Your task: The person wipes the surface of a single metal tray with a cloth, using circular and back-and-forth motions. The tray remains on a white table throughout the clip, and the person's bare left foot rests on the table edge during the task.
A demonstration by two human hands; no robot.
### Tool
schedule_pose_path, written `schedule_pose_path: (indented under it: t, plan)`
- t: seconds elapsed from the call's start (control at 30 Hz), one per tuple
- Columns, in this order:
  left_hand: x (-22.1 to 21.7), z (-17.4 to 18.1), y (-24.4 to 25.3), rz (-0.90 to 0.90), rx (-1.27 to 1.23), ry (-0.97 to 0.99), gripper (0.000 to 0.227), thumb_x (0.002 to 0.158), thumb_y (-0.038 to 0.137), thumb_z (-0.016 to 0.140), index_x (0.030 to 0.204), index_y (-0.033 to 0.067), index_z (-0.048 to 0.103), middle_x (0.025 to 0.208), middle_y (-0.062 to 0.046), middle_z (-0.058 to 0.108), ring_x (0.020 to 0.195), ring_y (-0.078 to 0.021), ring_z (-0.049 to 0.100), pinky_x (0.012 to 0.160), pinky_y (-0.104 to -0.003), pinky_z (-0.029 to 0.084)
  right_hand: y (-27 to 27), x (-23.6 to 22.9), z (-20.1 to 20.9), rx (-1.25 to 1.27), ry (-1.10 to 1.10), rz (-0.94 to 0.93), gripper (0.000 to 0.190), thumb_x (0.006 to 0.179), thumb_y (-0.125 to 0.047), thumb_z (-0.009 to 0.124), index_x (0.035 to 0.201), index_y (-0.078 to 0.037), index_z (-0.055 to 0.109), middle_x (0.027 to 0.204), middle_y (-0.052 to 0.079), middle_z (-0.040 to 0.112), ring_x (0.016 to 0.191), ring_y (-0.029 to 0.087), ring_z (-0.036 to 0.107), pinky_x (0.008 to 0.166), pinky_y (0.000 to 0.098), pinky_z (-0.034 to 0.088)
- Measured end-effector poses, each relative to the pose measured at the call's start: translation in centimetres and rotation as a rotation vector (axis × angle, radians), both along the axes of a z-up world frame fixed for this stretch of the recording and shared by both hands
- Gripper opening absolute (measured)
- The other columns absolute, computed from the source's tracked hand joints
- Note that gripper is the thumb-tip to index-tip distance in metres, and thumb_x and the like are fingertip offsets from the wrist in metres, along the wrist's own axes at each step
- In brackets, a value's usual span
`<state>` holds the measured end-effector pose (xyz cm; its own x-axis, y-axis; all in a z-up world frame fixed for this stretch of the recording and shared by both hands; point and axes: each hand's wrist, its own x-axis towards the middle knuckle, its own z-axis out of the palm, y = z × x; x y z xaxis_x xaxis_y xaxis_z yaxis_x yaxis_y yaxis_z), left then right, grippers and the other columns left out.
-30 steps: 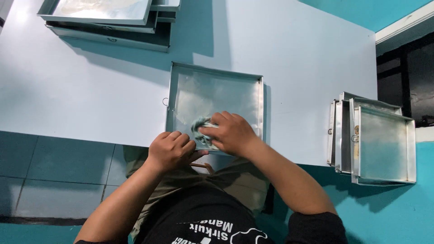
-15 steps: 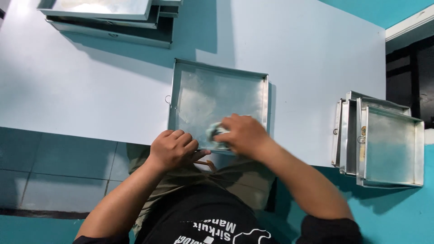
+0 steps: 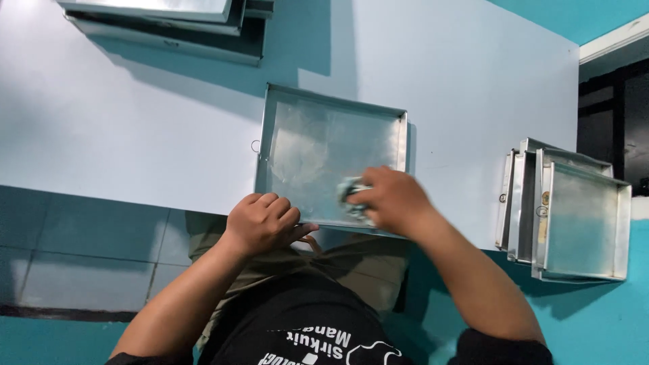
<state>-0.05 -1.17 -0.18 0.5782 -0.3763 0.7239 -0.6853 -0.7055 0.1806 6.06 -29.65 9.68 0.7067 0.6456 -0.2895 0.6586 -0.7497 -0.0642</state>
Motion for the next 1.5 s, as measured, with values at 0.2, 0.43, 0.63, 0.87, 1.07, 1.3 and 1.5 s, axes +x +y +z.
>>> schedule_pose_path:
  t: [0.2,0.43,0.63,0.87,1.07,1.3,1.5]
  plan:
    - [0.2,0.0,0.1,-0.043,-0.004,0.024,0.043,0.093,0.054,0.069,0.070,0.0189,0.060,0.064,0.000,0.052,0.055,-0.0179,0.055,0.052,-0.031,0.049,0.6,0.4,1.8,-0.182,0.062,-0.121,0.022,0.080,-0.029,0.080,0.101,-0.036,0.082,0.113,-0.001,0.068,0.108,0.025,0.067,0.091,0.0427,0.056]
    - [0.3,-0.6,0.3,-0.028,0.055,-0.035,0.038,0.091,0.051,0.067,0.071,0.0214,0.056,0.065,0.001,0.047,0.055,-0.0191,0.051,0.051,-0.033,0.043,7.8,-0.4,-3.6,0.205,-0.131,0.135,0.034,0.067,-0.028,0.087,0.099,-0.034,0.078,0.105,-0.001,0.062,0.097,0.026,0.063,0.079,0.0430,0.056]
    - [0.6,0.2,0.2,-0.045,0.077,-0.005,0.034,0.093,0.047,0.063,0.072,0.0190,0.062,0.063,-0.001,0.053,0.053,-0.0225,0.055,0.047,-0.036,0.045,6.4,-1.1,-3.3,0.298,-0.220,0.160,0.037,0.070,-0.032,0.082,0.105,-0.035,0.074,0.108,0.000,0.059,0.097,0.026,0.061,0.077,0.0422,0.054]
    - [0.4,0.6,0.2,-0.028,0.029,0.021,0.044,0.095,0.053,0.067,0.069,0.0187,0.059,0.061,0.000,0.050,0.052,-0.0177,0.053,0.051,-0.031,0.047,-0.2,-1.4,-2.1,0.076,-0.174,-0.082,0.030,0.076,-0.030,0.079,0.106,-0.032,0.077,0.103,0.003,0.064,0.093,0.030,0.066,0.077,0.0456,0.055]
    - [0.8,0.6,0.4,-0.066,0.095,0.006,0.045,0.096,0.054,0.064,0.067,0.0210,0.057,0.060,0.002,0.049,0.052,-0.0160,0.053,0.050,-0.029,0.046,-0.7,3.3,-2.4,-0.110,-0.339,-0.442,0.025,0.085,-0.040,0.068,0.106,-0.032,0.080,0.102,0.004,0.064,0.089,0.029,0.067,0.072,0.0460,0.057]
    - [0.5,-0.2,0.3,-0.052,0.108,-0.001,0.044,0.094,0.055,0.062,0.065,0.0222,0.056,0.060,0.003,0.049,0.052,-0.0172,0.053,0.047,-0.030,0.045,0.1,9.3,-4.6,-0.013,-0.320,-0.591,0.034,0.085,-0.037,0.065,0.115,-0.029,0.080,0.100,0.007,0.064,0.091,0.033,0.068,0.071,0.0508,0.058]
    - [0.2,0.6,0.4,-0.012,0.096,0.014,0.046,0.098,0.055,0.062,0.069,0.0197,0.058,0.062,0.001,0.049,0.053,-0.0162,0.052,0.051,-0.030,0.047,4.4,1.7,-3.4,0.123,-0.309,-0.291,0.040,0.078,-0.031,0.073,0.117,-0.027,0.079,0.097,0.010,0.064,0.087,0.034,0.068,0.070,0.0477,0.062]
